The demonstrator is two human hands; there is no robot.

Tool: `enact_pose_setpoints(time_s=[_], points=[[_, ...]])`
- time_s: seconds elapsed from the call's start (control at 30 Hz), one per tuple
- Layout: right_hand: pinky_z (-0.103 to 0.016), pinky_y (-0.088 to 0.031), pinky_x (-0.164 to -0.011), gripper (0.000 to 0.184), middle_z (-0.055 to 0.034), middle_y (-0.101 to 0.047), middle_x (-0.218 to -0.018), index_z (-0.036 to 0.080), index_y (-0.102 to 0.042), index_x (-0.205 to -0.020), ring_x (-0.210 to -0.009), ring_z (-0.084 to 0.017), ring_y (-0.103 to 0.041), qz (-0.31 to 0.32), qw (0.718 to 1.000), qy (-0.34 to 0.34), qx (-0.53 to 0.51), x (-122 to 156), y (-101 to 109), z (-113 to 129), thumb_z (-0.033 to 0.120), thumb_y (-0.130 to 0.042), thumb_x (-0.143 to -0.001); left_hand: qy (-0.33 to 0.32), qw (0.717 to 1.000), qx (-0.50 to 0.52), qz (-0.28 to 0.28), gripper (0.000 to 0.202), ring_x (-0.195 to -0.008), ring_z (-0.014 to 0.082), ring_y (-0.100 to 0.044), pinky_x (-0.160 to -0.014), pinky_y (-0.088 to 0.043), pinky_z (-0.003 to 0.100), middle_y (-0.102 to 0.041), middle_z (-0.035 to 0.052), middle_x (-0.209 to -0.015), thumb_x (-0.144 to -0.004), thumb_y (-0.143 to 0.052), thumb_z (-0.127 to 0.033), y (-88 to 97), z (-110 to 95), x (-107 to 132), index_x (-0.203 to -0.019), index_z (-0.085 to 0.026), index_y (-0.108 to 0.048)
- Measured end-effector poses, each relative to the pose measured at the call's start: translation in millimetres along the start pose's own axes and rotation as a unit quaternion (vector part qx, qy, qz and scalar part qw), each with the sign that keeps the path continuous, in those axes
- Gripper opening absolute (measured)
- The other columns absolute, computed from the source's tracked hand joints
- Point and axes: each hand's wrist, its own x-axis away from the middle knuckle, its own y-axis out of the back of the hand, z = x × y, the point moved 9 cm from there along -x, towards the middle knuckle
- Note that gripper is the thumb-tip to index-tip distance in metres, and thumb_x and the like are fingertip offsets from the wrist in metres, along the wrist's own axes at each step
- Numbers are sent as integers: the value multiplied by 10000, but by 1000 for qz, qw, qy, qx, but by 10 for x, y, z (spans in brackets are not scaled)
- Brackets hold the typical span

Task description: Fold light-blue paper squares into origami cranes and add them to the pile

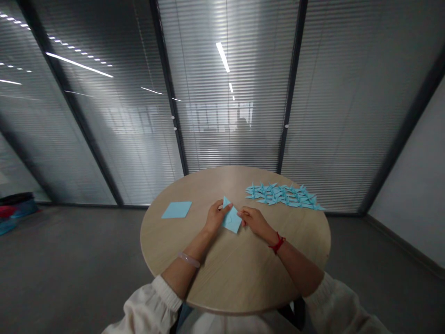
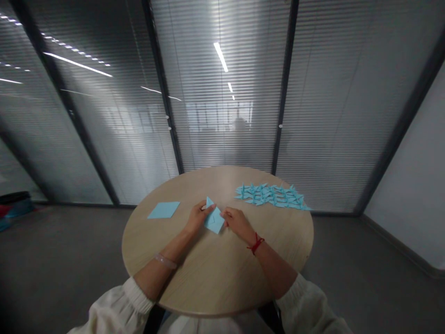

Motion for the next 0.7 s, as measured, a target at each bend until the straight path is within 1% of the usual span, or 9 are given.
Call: enact_pose_setpoints(time_s=[0.1,0.2,0.3,0.4,0.57,0.7], points=[[-203,-331,-521,295,38,-523,-506,173,-528,-642,-473,-91,-465,12,1000,1,-10,-1,-27,-5,338,-449,-873,2,1000,6,-15,383,-573,133,-540,-531,-422,229,-599,34,-649,-611,-707,-470,34,2,-6,-726,-116,-616],[-205,-308,-498,307,47,-479,-467,177,-511,-597,-454,-90,-438,-2,1000,11,24,2,0,17,327,-465,-861,6,1000,14,0,395,-586,138,-548,-532,-423,229,-610,37,-657,-605,-711,-482,11,8,-14,-729,-117,-625],[-205,-293,-483,317,47,-470,-457,177,-506,-571,-441,-85,-428,-14,999,16,38,10,11,26,316,-476,-854,6,1000,10,15,398,-597,142,-556,-528,-420,226,-627,40,-665,-553,-756,-454,-18,-4,-8,-734,-118,-643],[-200,-291,-467,307,53,-461,-445,174,-522,-585,-416,-79,-417,-6,1000,14,27,18,-29,11,322,-481,-850,11,1000,2,5,393,-560,136,-550,-506,-411,225,-631,37,-636,-501,-795,-423,-4,-27,12,-698,-113,-655],[-194,-302,-458,307,51,-470,-451,175,-536,-620,-420,-82,-434,3,1000,16,8,19,-56,5,358,-468,-858,20,1000,7,-9,358,-504,119,-530,-481,-401,223,-628,29,-592,-507,-799,-409,19,-61,40,-656,-115,-659],[-198,-307,-457,304,53,-465,-451,177,-531,-620,-413,-83,-427,7,1000,8,0,9,-55,-8,358,-466,-855,31,999,25,-4,370,-515,140,-558,-492,-413,238,-652,56,-618,-520,-784,-434,10,-33,33,-659,-112,-665]])
